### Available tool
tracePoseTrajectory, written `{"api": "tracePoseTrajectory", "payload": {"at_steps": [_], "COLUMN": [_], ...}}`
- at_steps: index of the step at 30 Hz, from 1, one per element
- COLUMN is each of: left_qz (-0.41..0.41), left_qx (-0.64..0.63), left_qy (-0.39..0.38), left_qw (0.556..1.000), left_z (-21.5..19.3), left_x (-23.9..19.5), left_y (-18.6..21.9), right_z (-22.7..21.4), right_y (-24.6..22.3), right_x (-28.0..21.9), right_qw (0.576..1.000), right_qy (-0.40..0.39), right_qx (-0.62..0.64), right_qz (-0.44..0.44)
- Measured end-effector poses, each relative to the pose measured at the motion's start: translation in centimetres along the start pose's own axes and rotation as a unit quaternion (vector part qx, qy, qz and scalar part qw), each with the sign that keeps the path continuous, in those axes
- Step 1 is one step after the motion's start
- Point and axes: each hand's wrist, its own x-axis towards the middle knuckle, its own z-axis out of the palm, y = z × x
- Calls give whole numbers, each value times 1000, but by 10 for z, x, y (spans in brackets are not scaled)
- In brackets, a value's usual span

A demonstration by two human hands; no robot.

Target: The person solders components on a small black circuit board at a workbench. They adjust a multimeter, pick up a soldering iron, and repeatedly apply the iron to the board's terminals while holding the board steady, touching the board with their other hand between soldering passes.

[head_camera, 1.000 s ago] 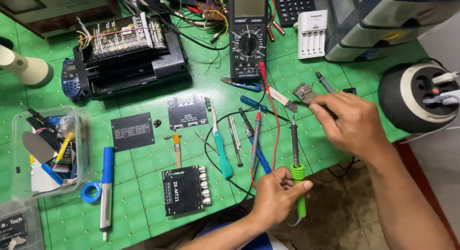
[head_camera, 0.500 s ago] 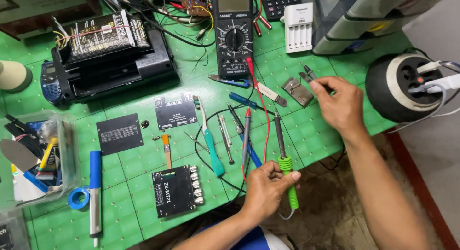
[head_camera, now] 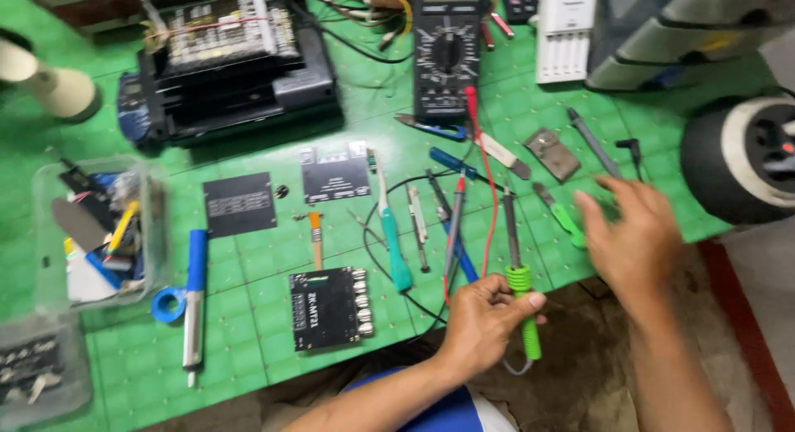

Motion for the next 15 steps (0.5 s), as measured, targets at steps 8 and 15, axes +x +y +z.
{"api": "tracePoseTrajectory", "payload": {"at_steps": [8,15], "left_qz": [164,230], "left_qx": [157,244], "left_qy": [56,53], "left_qw": [972,941], "left_z": [15,21], "left_x": [-14,-35], "left_y": [22,21], "right_z": [-72,9], "right_y": [-49,59], "right_x": [-85,-183], "right_qw": [902,887], "right_qy": [-267,-243], "right_qx": [188,345], "right_qz": [282,186]}}
